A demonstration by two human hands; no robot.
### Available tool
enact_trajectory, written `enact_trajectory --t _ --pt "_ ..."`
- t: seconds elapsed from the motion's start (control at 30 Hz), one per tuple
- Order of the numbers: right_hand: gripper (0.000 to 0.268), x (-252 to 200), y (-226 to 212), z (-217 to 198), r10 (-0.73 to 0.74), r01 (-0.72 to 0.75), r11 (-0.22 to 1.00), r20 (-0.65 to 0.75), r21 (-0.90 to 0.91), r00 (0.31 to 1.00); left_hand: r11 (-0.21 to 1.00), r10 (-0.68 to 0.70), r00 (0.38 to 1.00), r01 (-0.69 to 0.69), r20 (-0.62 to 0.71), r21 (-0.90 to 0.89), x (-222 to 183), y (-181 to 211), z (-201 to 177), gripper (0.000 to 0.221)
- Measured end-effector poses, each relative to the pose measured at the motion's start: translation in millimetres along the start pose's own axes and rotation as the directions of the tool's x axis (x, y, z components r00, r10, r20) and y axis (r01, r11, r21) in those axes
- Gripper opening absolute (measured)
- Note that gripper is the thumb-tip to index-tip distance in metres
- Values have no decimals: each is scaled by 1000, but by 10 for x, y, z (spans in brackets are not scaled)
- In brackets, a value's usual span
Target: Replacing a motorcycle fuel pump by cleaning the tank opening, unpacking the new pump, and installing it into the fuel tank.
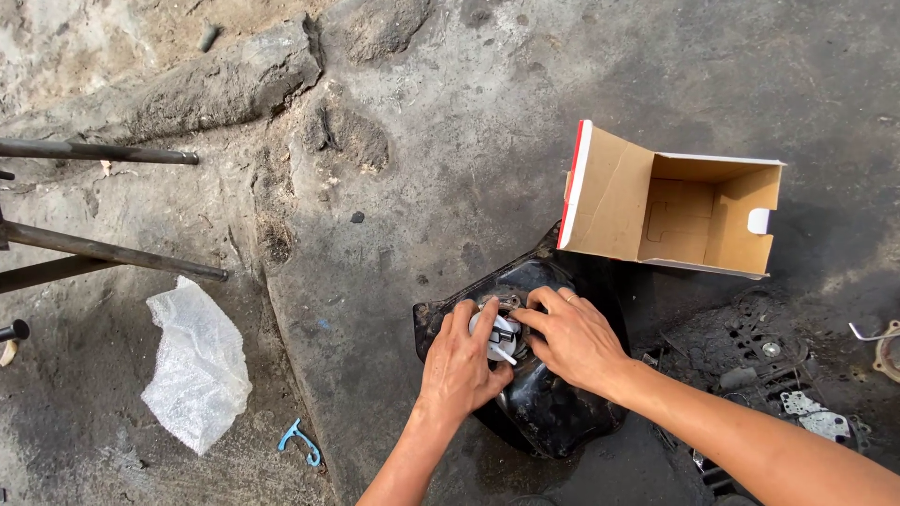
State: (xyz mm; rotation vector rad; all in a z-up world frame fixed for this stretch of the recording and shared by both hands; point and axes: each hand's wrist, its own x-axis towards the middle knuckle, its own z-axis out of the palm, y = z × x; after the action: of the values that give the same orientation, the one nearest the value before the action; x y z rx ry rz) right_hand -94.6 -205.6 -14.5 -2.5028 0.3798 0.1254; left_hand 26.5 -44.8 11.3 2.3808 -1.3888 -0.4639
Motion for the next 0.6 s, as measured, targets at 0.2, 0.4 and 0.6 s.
enact_trajectory --t 0.2,0.4,0.6 --pt "37 26 19 9 15 -15 999 -3 29 1000 1000 -23 1000 23 9 -10 -28 -3 -30 96" --pt "30 37 54 0 -5 6 1000 -24 30 1000 991 -8 996 -5 -93 -132 -126 -52 40 75" --pt "42 10 53 1 -185 179 962 -11 -206 983 991 -34 994 20 -104 -132 -109 -30 58 73"
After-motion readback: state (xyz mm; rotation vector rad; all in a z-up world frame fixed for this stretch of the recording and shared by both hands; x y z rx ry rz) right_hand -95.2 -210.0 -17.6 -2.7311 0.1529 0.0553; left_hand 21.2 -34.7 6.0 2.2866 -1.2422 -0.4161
